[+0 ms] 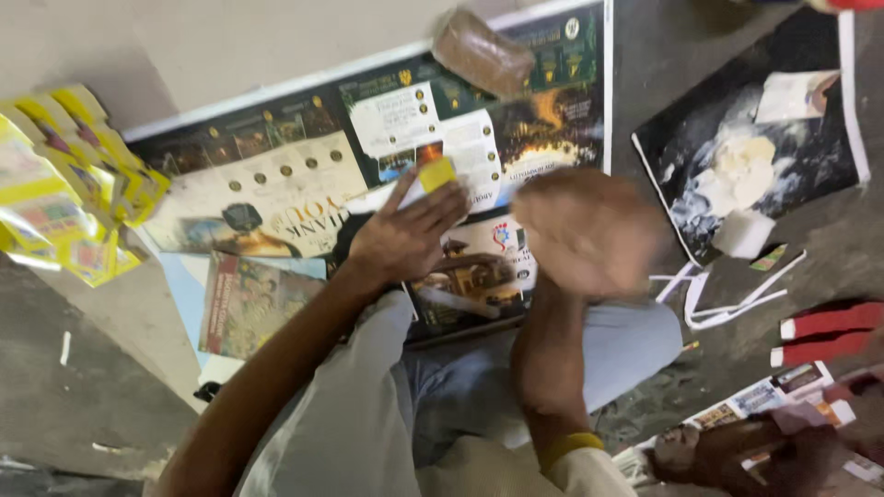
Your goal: The person sits on the floor and assembles small yellow cardboard boxes by folding flaps and pressing edges to form the structure. The person handles multiple boxes one at a time, stacking completed units nearby.
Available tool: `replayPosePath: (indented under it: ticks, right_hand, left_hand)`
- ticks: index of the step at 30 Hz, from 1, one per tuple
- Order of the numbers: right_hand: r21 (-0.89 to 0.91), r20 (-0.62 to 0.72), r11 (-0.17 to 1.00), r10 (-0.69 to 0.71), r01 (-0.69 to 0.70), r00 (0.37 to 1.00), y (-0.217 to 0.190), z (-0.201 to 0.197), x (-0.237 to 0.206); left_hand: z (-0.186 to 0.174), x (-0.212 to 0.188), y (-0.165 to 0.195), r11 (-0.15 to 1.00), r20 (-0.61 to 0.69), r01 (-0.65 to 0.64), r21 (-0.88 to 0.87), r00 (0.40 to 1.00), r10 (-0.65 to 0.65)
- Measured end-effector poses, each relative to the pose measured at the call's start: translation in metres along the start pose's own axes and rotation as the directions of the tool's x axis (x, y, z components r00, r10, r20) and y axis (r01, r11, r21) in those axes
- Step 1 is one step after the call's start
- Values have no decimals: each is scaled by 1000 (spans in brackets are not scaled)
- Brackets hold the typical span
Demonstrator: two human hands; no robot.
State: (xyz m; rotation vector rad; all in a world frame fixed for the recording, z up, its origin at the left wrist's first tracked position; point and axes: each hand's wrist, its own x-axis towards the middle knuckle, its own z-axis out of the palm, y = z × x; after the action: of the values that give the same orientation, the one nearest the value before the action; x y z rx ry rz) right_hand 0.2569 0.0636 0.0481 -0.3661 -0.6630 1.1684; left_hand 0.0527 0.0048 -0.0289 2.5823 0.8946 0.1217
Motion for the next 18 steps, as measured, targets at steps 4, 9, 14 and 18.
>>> replayPosePath:
  ticks: [4,9,14,18]
  right_hand:
    - [-498,136,866,17,54,991,15,21,-20]
    - [-440,-28,895,70,-75,997,69,-37,-75]
    - [-381,-444,862,148,-336,884,67,-55,-83]
    - [-460,-309,883,-62,-92,949,50,-38,-63]
  left_hand:
    - [4,-3,0,998,-63,-7,66,998,11]
    - [7,-3,-2,999,38,35,-16,999,-34]
    - [2,-2,1,998,53,-6,58,999,3]
    - [-3,3,-1,1000,19,10,-4,1000,-10]
